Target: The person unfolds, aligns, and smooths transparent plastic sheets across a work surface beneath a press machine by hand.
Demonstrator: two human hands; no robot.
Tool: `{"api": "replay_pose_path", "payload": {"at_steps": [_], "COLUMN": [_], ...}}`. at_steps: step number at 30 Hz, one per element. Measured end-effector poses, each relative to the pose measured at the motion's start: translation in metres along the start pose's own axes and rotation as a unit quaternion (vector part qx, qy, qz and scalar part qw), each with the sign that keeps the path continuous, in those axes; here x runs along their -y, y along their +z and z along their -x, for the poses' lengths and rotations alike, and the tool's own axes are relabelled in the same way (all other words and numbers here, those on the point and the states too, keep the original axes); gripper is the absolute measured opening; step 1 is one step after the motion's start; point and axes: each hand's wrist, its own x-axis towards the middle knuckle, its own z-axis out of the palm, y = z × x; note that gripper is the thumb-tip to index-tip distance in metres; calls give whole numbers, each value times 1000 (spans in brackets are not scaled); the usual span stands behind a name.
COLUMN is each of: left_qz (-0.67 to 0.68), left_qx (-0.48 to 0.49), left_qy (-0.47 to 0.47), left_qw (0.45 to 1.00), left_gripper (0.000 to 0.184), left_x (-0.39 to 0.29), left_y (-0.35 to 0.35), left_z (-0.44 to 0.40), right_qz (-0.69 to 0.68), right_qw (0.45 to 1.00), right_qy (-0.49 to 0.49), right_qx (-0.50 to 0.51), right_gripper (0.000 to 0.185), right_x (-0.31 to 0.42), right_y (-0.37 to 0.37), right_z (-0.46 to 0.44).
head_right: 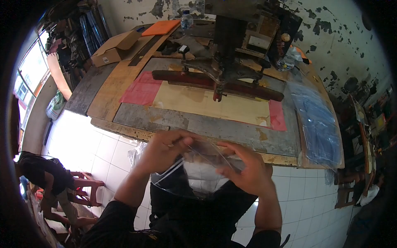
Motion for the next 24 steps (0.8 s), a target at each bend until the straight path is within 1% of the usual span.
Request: {"api": "replay_pose_path", "payload": {"at_steps": [2, 3, 4, 6, 7, 8, 9, 11, 12, 14, 16, 17, 19, 21, 24], "left_qz": [15, 16, 40, 66, 66, 101, 137, 122, 107, 111, 116, 128, 141, 221, 194], "left_qx": [-81, -81, -105, -135, -135, -127, -120, -122, -125, -121, -115, -127, -138, -161, -173], "left_qy": [-23, -22, -22, -32, -32, -36, -40, -41, -42, -45, -50, -69, -87, -95, -100], "left_qw": [996, 996, 993, 988, 988, 986, 982, 984, 985, 985, 985, 981, 976, 957, 960], "left_gripper": [24, 24, 25, 28, 28, 31, 33, 35, 37, 38, 40, 40, 41, 41, 40], "left_x": [6, 10, 14, 23, 26, 28, 31, 40, 44, 46, 48, 51, 55, 61, 66], "left_y": [-14, -20, -24, -34, -39, -41, -43, -43, -44, -46, -48, -50, -52, -54, -56], "left_z": [4, 5, 7, 10, 10, 10, 11, 12, 12, 13, 14, 14, 13, 12, 10], "right_qz": [59, 78, 67, 54, 9, -37, -38, -28, -27, -38, -52, -66, -52, -37, -30], "right_qw": [998, 996, 996, 995, 995, 991, 991, 982, 982, 983, 983, 983, 985, 988, 985], "right_qy": [-28, -37, -4, 31, 74, 118, 119, 179, 178, 174, 173, 172, 161, 150, 170], "right_qx": [26, 35, 55, 76, 60, 43, 44, 53, 53, 38, 31, 24, 25, 25, 16], "right_gripper": [52, 52, 53, 53, 49, 46, 46, 33, 33, 24, 23, 21, 20, 19, 19], "right_x": [-3, -5, -10, -18, -22, -25, -27, -29, -32, -41, -45, -47, -52, -57, -62], "right_y": [-10, -15, -21, -29, -33, -37, -40, -47, -49, -50, -50, -50, -51, -48, -38], "right_z": [1, 2, 5, 8, 7, 6, 7, 6, 6, 7, 7, 8, 9, 10, 11]}}
